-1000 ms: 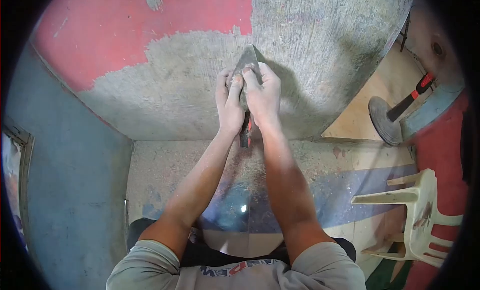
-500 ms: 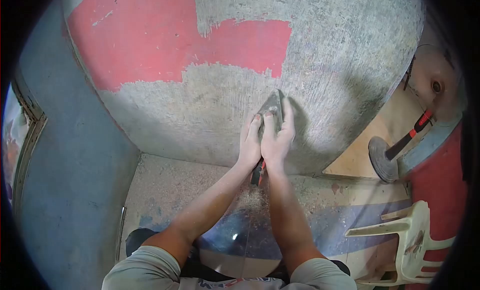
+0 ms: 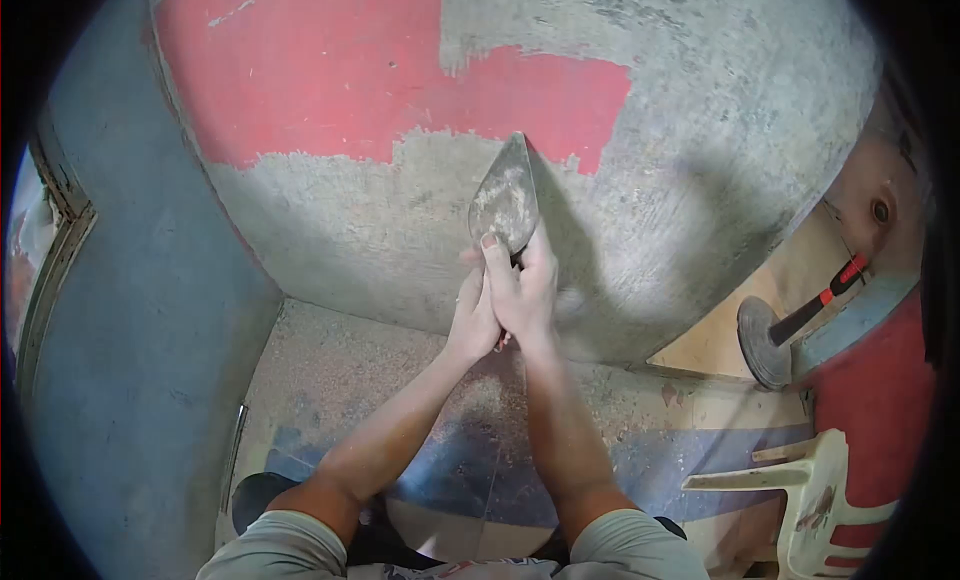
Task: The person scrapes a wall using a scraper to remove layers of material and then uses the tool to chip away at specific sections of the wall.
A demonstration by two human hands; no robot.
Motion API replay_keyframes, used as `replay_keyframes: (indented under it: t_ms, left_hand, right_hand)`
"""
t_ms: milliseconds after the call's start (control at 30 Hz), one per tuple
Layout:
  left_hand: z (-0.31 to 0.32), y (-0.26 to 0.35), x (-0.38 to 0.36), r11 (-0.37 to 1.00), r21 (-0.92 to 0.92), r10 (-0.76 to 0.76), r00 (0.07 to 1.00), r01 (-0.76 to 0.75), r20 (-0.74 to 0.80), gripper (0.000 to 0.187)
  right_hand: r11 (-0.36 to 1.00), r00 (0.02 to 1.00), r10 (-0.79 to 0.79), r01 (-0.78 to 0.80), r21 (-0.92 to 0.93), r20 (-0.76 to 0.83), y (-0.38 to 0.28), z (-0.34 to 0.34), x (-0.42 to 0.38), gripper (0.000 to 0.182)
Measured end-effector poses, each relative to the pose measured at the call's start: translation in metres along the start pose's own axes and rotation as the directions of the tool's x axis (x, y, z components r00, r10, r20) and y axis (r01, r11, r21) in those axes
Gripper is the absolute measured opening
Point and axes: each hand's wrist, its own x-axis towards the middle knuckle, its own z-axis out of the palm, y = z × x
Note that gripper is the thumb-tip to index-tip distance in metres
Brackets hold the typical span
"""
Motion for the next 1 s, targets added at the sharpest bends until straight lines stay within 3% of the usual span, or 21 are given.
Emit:
replay_keyframes:
  t_ms: [33, 100, 167, 233, 267, 300, 367, 467, 500, 533, 600, 633, 667, 700, 767, 800, 867, 1000]
  left_hand:
    - [-0.011, -0.005, 0.001, 0.999, 0.048, 0.003, 1.0, -0.004, 0.02, 0.048]
    - [-0.019, -0.014, 0.002, 0.965, 0.177, 0.215, 0.972, -0.196, -0.095, 0.047]
    - [-0.025, -0.025, 0.01, 0.853, 0.381, 0.455, 0.865, -0.356, -0.213, 0.047]
    - [-0.04, -0.019, -0.001, 0.98, 0.097, 0.19, 0.959, -0.173, -0.209, 0.047]
    - [-0.047, -0.016, -0.007, 0.997, -0.041, 0.051, 0.978, -0.061, -0.201, 0.048]
    - [-0.065, -0.01, -0.013, 0.999, -0.027, -0.03, 0.995, 0.027, -0.099, 0.048]
    - [-0.074, 0.014, -0.023, 0.979, -0.076, -0.193, 0.98, 0.189, -0.056, 0.047]
    - [-0.088, 0.054, -0.034, 0.896, -0.125, -0.433, 0.901, 0.427, -0.029, 0.043]
    - [-0.102, 0.044, -0.032, 0.855, -0.384, -0.279, 0.933, 0.35, 0.228, 0.041]
    - [-0.123, 0.018, -0.014, 0.72, -0.62, -0.039, 0.91, 0.312, 0.413, 0.044]
    - [-0.139, 0.031, 0.009, 0.745, -0.618, 0.063, 0.896, 0.252, 0.44, 0.048]
    - [-0.132, 0.059, 0.016, 0.91, -0.365, -0.075, 0.944, 0.197, 0.322, 0.045]
    - [-0.128, 0.069, 0.022, 0.947, -0.261, -0.121, 0.962, 0.186, 0.246, 0.043]
    - [-0.125, 0.078, 0.028, 0.969, -0.152, -0.167, 0.971, 0.193, 0.169, 0.041]
    - [-0.124, 0.078, 0.055, 0.927, -0.319, -0.148, 0.975, 0.196, 0.168, 0.041]
    - [-0.121, 0.091, 0.061, 0.94, -0.268, -0.175, 0.972, 0.212, 0.157, 0.04]
    - [-0.109, 0.121, 0.065, 0.954, -0.166, -0.228, 0.965, 0.248, 0.132, 0.038]
    - [-0.099, 0.106, 0.07, 0.934, -0.183, -0.294, 0.952, 0.306, 0.09, 0.036]
  right_hand:
    - [0.998, 0.997, 0.063, -0.061, -0.032, 0.049, 0.012, 0.002, -0.004, 0.051]
    - [0.981, 0.98, 0.194, -0.195, 0.002, 0.044, 0.014, 0.015, -0.009, 0.039]
    - [0.979, 0.994, 0.104, -0.1, -0.179, 0.013, 0.019, 0.032, -0.01, 0.039]
    - [0.965, 1.0, -0.026, 0.021, -0.261, -0.016, 0.028, 0.049, -0.009, 0.04]
    - [0.981, 0.997, 0.076, -0.079, -0.178, -0.019, 0.027, 0.052, -0.01, 0.042]
    - [0.979, 0.984, 0.179, -0.18, -0.091, -0.02, 0.015, 0.059, -0.011, 0.043]
    - [0.921, 0.921, 0.385, -0.38, 0.092, -0.054, -0.015, 0.078, -0.01, 0.042]
    - [0.909, 0.902, 0.408, -0.386, 0.158, -0.139, -0.015, 0.096, -0.013, 0.042]
    - [0.911, 0.904, 0.398, -0.369, 0.185, -0.157, -0.019, 0.099, -0.014, 0.041]
    - [0.917, 0.911, 0.375, -0.336, 0.216, -0.174, -0.023, 0.1, -0.009, 0.04]
    - [0.911, 0.896, 0.384, -0.327, 0.252, -0.226, -0.024, 0.111, -0.003, 0.04]
    - [0.898, 0.871, 0.42, -0.358, 0.256, -0.255, -0.023, 0.115, -0.004, 0.039]
    - [0.883, 0.844, 0.457, -0.39, 0.261, -0.282, -0.021, 0.118, -0.005, 0.039]
    - [0.93, 0.87, 0.366, -0.353, 0.099, -0.331, -0.013, 0.122, -0.006, 0.039]
    - [0.959, 0.909, 0.162, -0.236, -0.154, -0.383, 0.001, 0.132, -0.005, 0.04]
    - [0.958, 0.923, 0.06, -0.16, -0.236, -0.38, 0.004, 0.139, -0.005, 0.041]
    - [0.955, 0.893, 0.093, -0.204, -0.213, -0.44, 0.005, 0.143, -0.005, 0.041]
    - [0.948, 0.889, 0.075, -0.203, -0.243, -0.452, 0.015, 0.133, -0.004, 0.035]
